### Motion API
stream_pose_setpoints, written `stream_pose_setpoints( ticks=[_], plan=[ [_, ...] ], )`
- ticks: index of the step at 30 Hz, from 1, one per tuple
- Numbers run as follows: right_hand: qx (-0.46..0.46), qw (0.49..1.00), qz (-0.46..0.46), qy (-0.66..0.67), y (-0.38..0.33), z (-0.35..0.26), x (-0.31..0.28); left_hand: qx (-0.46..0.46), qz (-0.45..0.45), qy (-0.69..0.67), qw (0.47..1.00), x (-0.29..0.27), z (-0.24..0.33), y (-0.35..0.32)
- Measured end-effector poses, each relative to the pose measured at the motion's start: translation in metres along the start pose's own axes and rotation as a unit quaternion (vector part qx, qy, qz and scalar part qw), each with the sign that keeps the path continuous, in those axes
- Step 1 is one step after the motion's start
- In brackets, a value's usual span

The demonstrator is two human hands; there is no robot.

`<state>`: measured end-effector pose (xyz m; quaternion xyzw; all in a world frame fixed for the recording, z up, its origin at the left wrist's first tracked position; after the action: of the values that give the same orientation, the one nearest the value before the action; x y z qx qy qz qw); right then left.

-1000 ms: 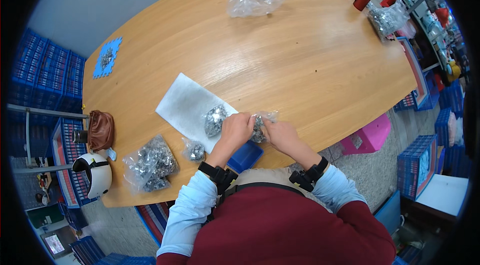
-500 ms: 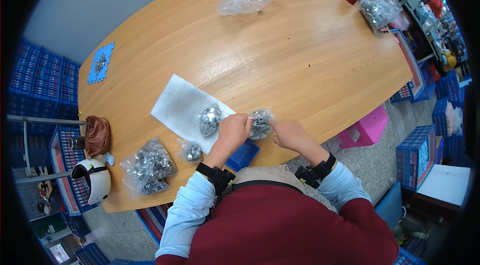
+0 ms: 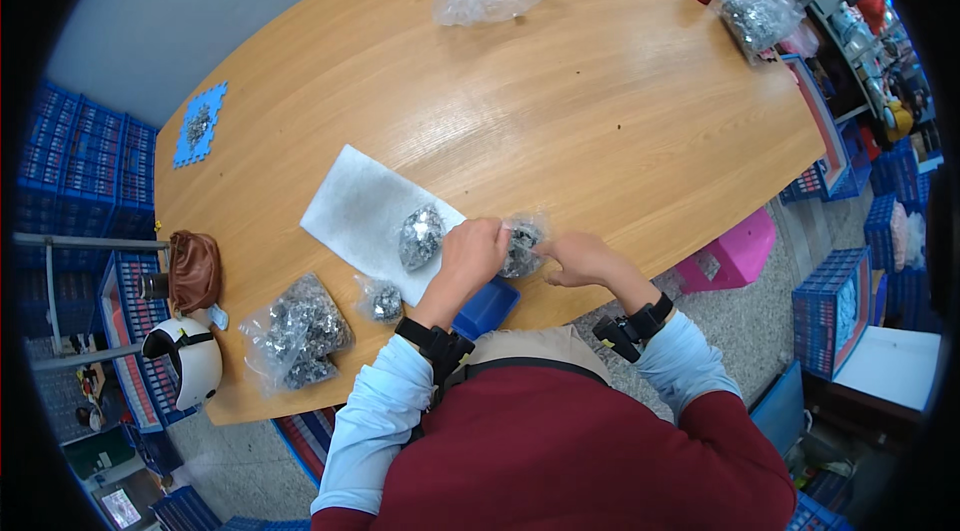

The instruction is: Sorting small metal pins or clips from plastic bags into a blue bin and onto a workspace.

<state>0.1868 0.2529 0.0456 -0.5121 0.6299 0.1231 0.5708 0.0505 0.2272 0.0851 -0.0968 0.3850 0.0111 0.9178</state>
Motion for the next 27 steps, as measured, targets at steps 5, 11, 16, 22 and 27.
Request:
stream_pose_setpoints(
  ticks=[5,11,16,22,27],
  plan=[
    [0.001,0.997,-0.078,-0.018,-0.012,-0.006,-0.005,0.023,0.007,-0.019,1.0,0.004,0.004,-0.005],
    [0.04,0.998,-0.017,0.043,-0.009,-0.001,-0.015,0.039,0.018,-0.021,0.999,0.005,0.006,-0.004],
    [0.133,0.985,0.109,0.013,0.007,-0.006,-0.027,0.032,0.019,-0.003,0.999,0.005,0.007,-0.003],
    [0.152,0.982,0.051,-0.104,0.028,-0.005,-0.007,0.026,-0.011,0.011,1.0,0.017,0.01,-0.003],
    [0.16,0.982,0.045,-0.089,0.028,-0.002,-0.015,0.016,-0.03,0.002,0.999,0.021,0.008,-0.003]
  ],
)
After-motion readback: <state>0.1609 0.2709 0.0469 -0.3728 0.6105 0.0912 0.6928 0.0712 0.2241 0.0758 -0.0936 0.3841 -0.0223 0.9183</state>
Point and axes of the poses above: each hand's wrist, its own y-axis towards the middle knuckle, its own x-axis out of the palm, z = x × y, the point moved 6 cm from there along y, towards the middle knuckle, and after that the axes turned 13 degrees about -y, right-handed, at the moved point
